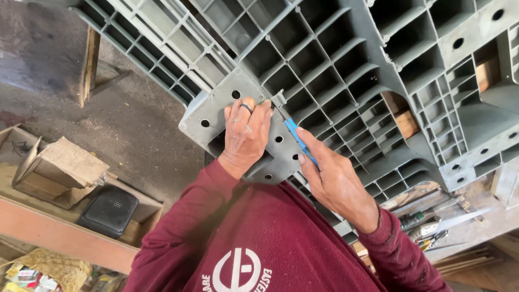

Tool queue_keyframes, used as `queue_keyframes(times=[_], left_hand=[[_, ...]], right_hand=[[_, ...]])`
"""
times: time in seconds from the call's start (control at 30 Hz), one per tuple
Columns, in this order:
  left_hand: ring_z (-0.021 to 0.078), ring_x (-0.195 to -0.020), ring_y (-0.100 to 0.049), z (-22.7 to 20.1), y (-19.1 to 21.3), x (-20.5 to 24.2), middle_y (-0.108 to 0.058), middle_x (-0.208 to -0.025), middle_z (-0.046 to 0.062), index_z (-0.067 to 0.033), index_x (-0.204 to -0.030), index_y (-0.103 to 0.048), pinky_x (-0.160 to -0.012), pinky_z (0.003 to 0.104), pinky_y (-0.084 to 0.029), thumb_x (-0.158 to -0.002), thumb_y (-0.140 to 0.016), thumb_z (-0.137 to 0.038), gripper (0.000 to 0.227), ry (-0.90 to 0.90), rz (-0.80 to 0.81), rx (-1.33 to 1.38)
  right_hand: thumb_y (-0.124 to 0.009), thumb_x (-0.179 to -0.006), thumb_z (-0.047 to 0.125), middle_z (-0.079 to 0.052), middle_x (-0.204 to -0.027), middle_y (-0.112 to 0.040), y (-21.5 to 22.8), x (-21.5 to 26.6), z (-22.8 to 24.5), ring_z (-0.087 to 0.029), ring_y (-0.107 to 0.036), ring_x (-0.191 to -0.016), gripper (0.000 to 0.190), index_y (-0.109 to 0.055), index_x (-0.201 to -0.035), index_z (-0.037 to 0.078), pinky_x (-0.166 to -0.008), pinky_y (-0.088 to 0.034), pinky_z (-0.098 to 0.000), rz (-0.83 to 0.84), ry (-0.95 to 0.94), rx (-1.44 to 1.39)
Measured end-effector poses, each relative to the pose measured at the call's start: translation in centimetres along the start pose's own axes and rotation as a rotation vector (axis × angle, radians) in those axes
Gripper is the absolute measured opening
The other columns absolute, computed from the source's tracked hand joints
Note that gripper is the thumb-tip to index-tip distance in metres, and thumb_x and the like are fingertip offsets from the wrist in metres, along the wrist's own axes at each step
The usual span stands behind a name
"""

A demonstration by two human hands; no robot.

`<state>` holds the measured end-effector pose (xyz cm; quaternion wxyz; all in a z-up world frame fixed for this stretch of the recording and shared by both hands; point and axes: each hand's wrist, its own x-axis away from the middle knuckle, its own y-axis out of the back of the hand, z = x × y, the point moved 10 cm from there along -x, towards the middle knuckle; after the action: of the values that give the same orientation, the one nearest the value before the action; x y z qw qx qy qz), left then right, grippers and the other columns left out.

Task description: The person uses a utility knife to trim and clean the edges of a large grey plastic pallet. They then use a hot air gun to apply heat to the plastic surface, smoothing the material and melting away excess plastic.

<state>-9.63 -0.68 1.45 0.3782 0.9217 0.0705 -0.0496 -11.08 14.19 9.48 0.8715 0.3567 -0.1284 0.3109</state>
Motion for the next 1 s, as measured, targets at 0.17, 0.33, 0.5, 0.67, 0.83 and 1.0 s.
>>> queue_keyframes(times=[0.17,0.33,0.5,0.67,0.83,1.0], left_hand=[[0.0308,-0.099,-0.057,0.2,-0.1,0.2,-0.056,-0.105,0.011,-0.0033,-0.119,-0.069,-0.085,0.044,-0.042,-0.092,-0.075,-0.011,0.029,0.009,-0.002,-0.001],[0.0317,-0.1,-0.057,0.4,0.0,-0.2,-0.056,-0.106,0.011,-0.0017,-0.122,-0.068,-0.085,0.044,-0.042,-0.095,-0.074,-0.009,0.028,-0.047,0.012,0.013],[0.0338,-0.099,-0.057,0.3,0.4,-0.7,-0.056,-0.104,0.012,-0.0015,-0.12,-0.068,-0.084,0.045,-0.042,-0.094,-0.073,-0.009,0.028,-0.041,0.004,0.01],[0.0324,-0.097,-0.058,0.2,0.2,-0.3,-0.056,-0.103,0.012,-0.0026,-0.119,-0.068,-0.084,0.045,-0.043,-0.095,-0.073,-0.011,0.025,-0.033,-0.011,0.026],[0.0326,-0.095,-0.057,0.1,-0.2,0.6,-0.056,-0.101,0.011,-0.0054,-0.117,-0.07,-0.081,0.045,-0.041,-0.097,-0.072,-0.01,0.021,-0.014,0.059,0.038],[0.0319,-0.094,-0.058,-0.1,1.1,-0.9,-0.055,-0.1,0.011,-0.0019,-0.121,-0.068,-0.082,0.044,-0.042,-0.095,-0.072,-0.012,0.028,0.018,0.01,0.069]], right_hand=[[-0.061,-0.096,0.007,-0.015,-0.069,-0.065,1.2,0.8,1.8,-0.023,-0.064,-0.052,0.049,-0.05,-0.144,0.001,-0.052,-0.052,-0.0356,0.079,-0.108,-0.026],[-0.061,-0.097,0.006,-0.022,-0.074,-0.064,1.2,-2.6,2.4,-0.03,-0.065,-0.057,0.046,-0.052,-0.142,0.002,-0.055,-0.051,-0.0395,0.098,-0.096,0.072],[-0.062,-0.097,0.006,-0.023,-0.072,-0.063,0.5,-3.5,1.8,-0.033,-0.063,-0.056,0.046,-0.052,-0.142,0.003,-0.056,-0.05,-0.0429,0.061,-0.071,0.042],[-0.06,-0.095,0.006,-0.022,-0.083,-0.069,2.2,-1.0,3.9,-0.032,-0.07,-0.067,0.048,-0.051,-0.142,0.004,-0.06,-0.055,-0.04,0.036,0.021,0.05],[-0.058,-0.099,0.005,-0.025,-0.09,-0.068,-0.9,-2.9,0.1,-0.035,-0.067,-0.067,0.047,-0.051,-0.146,0.003,-0.061,-0.052,-0.0385,0.015,0.031,0.002],[-0.06,-0.1,0.008,-0.01,-0.075,-0.064,2.2,1.5,-6.0,-0.017,-0.06,-0.062,0.046,-0.056,-0.145,0.007,-0.057,-0.051,-0.0305,-0.136,-0.237,-0.116]])
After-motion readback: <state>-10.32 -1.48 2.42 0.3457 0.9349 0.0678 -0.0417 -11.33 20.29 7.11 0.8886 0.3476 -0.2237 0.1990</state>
